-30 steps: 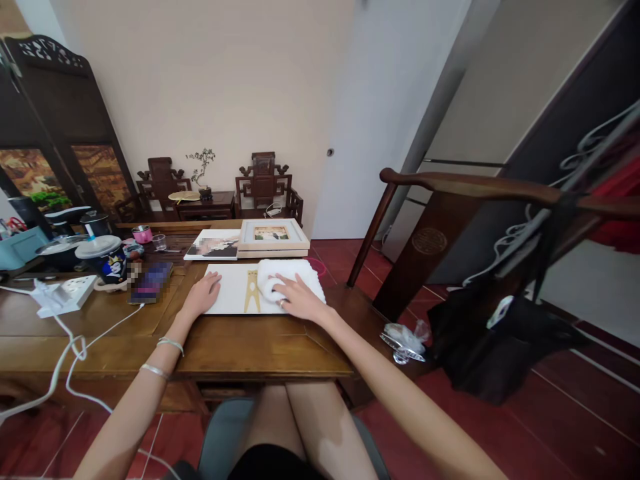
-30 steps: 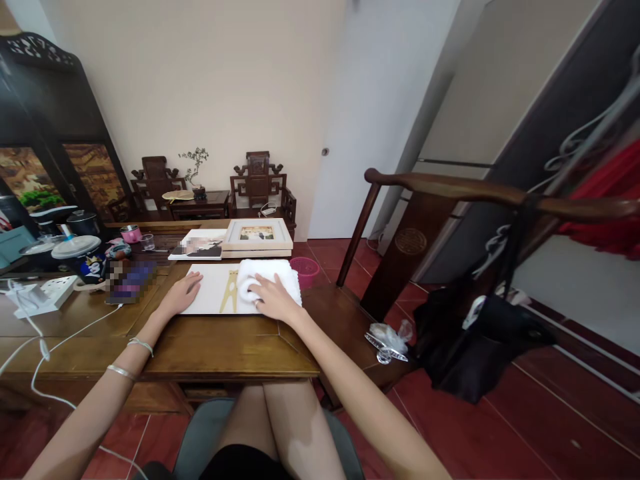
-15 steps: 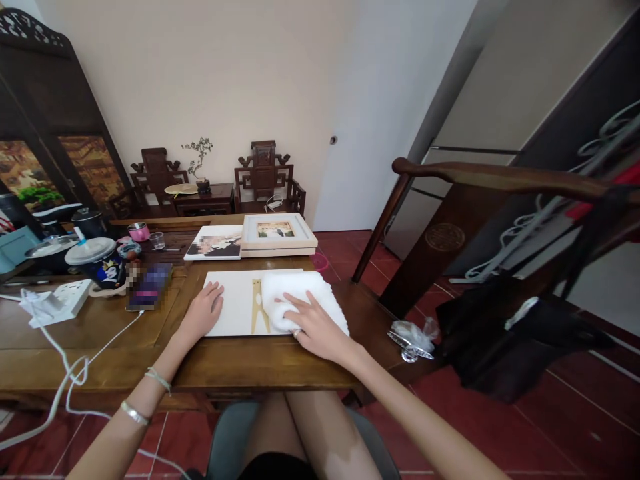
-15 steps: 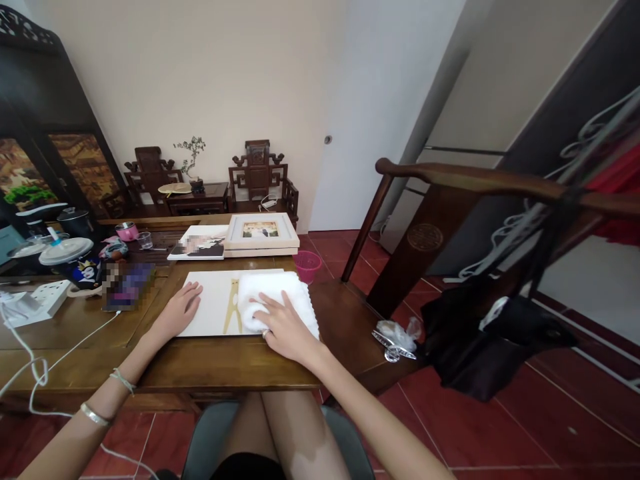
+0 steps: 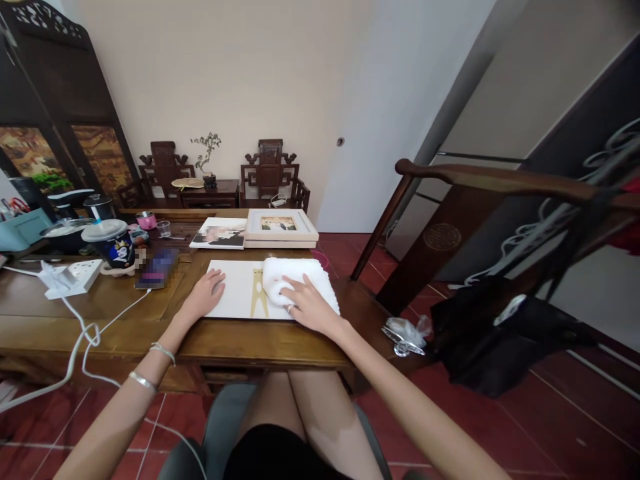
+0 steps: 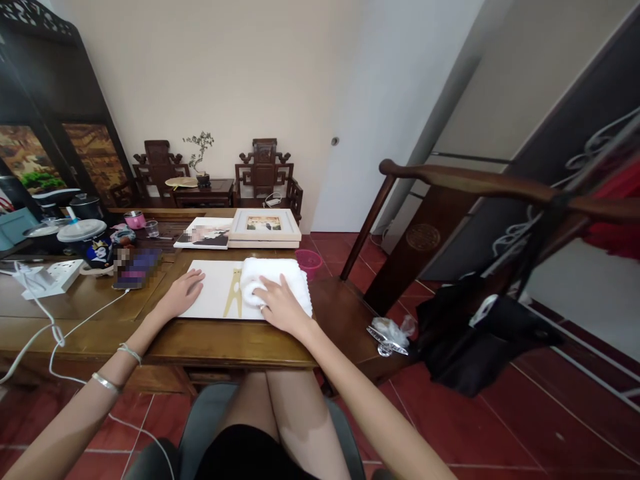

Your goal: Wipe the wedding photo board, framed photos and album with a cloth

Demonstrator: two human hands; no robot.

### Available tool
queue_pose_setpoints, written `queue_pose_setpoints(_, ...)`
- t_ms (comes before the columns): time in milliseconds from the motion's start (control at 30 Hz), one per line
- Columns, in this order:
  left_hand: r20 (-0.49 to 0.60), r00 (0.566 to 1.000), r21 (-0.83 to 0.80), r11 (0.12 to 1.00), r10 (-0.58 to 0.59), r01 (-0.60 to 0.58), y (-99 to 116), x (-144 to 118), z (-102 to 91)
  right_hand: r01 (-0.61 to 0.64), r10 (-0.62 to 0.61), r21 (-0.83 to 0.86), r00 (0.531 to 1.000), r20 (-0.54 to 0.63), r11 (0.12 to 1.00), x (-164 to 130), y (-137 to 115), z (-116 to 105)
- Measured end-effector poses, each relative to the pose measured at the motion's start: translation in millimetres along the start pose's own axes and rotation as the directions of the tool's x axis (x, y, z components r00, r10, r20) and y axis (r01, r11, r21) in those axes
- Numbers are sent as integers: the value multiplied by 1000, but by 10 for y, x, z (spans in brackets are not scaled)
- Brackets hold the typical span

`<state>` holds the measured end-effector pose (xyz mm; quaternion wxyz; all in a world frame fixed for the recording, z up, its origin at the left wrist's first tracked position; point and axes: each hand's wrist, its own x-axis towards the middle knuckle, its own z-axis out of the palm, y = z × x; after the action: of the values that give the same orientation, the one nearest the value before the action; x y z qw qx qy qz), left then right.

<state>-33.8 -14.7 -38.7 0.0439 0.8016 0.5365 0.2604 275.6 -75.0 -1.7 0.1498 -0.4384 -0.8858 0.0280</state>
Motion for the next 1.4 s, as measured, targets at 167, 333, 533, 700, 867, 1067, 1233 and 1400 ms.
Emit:
queue_pose_setpoints(167, 3, 1000, -16, 1000, -11, 11, 6, -18, -16, 42, -43, 40, 999, 23, 998, -173, -20, -54)
queue_pose_setpoints(333, 14, 1000, -23, 1000, -12, 12, -6, -22, -39, -43, 43, 12, 999, 13, 999, 259, 273, -43)
queue_pose_setpoints(533, 19, 1000, -35, 999, -17, 18, -12, -29, -40, -103, 102, -38, 994, -35, 994, 446, 317, 39)
queue_pose_setpoints(700, 19, 1000, -43, 999, -12, 13, 9, -31, -40, 5, -5, 0, 1000, -7, 1000, -125, -25, -18)
queue_pose_setpoints(867, 24, 1000, -39, 999, -6, 7, 46, -34, -64, 110, -111, 88, 994, 3, 990, -528, -137, -121)
queue_pose_setpoints(1067, 11, 1000, -62, 998, -5, 6, 58, -38, -71, -107, 105, 78, 994, 30, 991, 93, 189, -158)
queue_pose_setpoints(1233, -54, 998, -95, 995, -20, 15, 51, -19, -91, -309, 310, 75, 951, 5, 948, 913, -40, -50)
queue_pose_setpoints(1400, -152, 982, -73, 992, -111, 101, 25, -21, -129, -21, 17, 103, 999, 40, 994, 1018, -555, 112)
